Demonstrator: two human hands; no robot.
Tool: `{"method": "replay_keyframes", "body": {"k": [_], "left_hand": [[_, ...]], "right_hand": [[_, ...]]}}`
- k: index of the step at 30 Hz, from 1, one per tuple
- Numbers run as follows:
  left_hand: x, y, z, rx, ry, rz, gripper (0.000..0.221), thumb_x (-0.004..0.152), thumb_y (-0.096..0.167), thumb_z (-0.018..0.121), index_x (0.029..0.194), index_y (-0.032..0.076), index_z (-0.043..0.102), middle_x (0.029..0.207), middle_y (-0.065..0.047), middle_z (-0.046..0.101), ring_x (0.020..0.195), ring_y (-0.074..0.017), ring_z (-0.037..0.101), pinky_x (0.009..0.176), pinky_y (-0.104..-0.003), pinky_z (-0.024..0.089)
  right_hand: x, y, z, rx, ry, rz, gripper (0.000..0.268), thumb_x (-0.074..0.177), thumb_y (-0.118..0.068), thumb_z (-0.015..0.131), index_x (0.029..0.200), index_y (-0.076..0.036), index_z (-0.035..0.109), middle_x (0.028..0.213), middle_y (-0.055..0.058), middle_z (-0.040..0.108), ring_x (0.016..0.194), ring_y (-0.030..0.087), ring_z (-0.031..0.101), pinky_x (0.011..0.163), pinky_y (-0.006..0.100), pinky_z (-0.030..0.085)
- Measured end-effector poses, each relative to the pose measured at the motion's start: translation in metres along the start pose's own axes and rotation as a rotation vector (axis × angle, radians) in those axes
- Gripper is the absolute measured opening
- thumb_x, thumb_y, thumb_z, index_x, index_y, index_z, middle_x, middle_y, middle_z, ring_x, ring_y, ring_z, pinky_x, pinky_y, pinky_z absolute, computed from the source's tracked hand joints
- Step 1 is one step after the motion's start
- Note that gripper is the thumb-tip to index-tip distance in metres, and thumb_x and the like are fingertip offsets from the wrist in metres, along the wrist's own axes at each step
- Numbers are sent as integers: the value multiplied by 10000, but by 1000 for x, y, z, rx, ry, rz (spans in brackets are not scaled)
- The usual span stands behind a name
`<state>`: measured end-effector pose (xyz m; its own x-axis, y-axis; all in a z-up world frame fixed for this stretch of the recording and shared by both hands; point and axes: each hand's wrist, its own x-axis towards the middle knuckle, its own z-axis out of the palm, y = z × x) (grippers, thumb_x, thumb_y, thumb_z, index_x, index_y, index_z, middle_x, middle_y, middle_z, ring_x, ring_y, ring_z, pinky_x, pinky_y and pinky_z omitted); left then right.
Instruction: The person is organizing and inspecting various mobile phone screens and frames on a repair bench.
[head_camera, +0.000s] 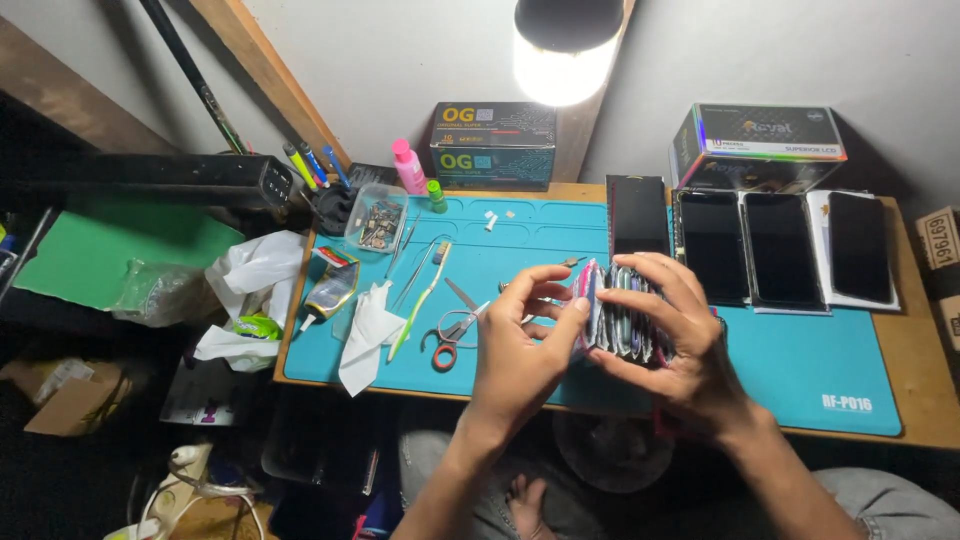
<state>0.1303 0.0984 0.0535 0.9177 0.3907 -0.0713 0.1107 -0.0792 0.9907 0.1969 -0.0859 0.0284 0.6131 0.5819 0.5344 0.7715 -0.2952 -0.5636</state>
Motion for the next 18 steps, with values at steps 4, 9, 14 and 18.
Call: {"method": "replay_keyframes", "body": {"k": [4, 9, 14, 18], "left_hand": [[-39, 44, -15, 148, 9, 766, 144, 1087, 74, 568, 1201, 34, 647, 1127, -167, 705, 1038, -336, 703, 960, -430, 578], [-111, -226, 72, 427, -322, 473, 463, 1157, 429, 436, 1375, 62, 616, 1367, -87, 675, 1214, -212, 696, 1021, -351, 536], [-219, -592, 90, 1112, 271, -134, 558, 988, 689, 622, 1179, 189, 467, 1121, 22, 588, 1016, -78, 687, 933, -396, 571], [-235, -596, 94, 373, 472, -541, 506, 850, 538, 825, 1222, 210, 724, 1300, 41, 744, 1253, -112, 693, 1114, -318, 531]], "right_hand": [[-2, 1, 0, 13, -14, 18, 448, 898, -255, 820, 1310, -108, 722, 1522, 191, 610, 1452, 385, 551, 1267, 524, 413], [2, 2, 1, -4, -16, -8, 524, 866, -262, 884, 1317, -69, 701, 1490, 229, 617, 1403, 399, 582, 1265, 530, 421], [0, -2, 2, -14, -16, -10, 527, 869, -239, 877, 1316, -35, 688, 1477, 271, 621, 1408, 425, 586, 1276, 561, 415], [-2, -7, 9, -15, -16, -6, 525, 868, -212, 884, 1318, -16, 696, 1468, 284, 632, 1401, 430, 598, 1267, 556, 422]]}}
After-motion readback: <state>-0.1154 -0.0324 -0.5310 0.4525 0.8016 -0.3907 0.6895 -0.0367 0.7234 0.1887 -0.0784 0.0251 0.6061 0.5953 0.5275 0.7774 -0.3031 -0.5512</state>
